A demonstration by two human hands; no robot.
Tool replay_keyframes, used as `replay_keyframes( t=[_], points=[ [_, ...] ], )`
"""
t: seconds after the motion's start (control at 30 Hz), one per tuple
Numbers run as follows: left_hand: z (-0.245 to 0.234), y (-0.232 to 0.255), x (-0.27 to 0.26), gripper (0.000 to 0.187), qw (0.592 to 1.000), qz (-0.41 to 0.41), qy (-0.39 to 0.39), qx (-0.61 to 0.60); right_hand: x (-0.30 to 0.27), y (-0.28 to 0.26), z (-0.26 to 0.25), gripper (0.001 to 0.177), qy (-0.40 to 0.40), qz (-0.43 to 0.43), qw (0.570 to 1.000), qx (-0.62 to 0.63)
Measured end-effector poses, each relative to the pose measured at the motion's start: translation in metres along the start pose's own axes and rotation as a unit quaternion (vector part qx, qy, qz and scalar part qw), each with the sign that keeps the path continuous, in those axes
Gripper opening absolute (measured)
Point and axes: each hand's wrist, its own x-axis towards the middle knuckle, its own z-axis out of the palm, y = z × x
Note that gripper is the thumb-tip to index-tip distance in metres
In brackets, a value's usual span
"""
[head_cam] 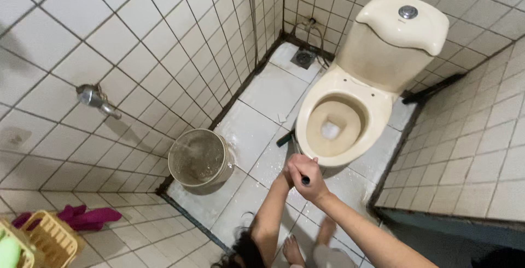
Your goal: The person pours water from a dipper onto a floor drain and uses a squeegee to push the water into the drain.
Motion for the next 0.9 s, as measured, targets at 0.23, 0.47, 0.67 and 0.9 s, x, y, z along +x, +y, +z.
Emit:
replay_keyframes(
  t=[0.23, 0.47, 0.67, 0.9],
  points=[
    [-0.012, -0.002, 0.059, 0.041, 0.993, -0.109, -0.038, 0.035, 0.012, 0.098, -0.020, 0.022, -0.007, -0.015, 1.000, -0.013],
    [-0.020, -0.041, 0.131, 0.029, 0.963, -0.141, -0.093, 0.212, 0.055, 0.168, -0.063, 0.033, -0.075, 0.147, 0.979, 0.121],
    [-0.061, 0.004, 0.139, 0.045, 0.960, -0.258, -0.038, 0.104, 0.100, 0.174, -0.077, 0.037, -0.105, 0.132, 0.972, 0.165],
    [-0.092, 0.048, 0.198, 0.030, 0.982, -0.180, 0.021, 0.051, 0.147, 0.173, -0.093, 0.041, 0.055, 0.059, 0.996, 0.045]
  ],
)
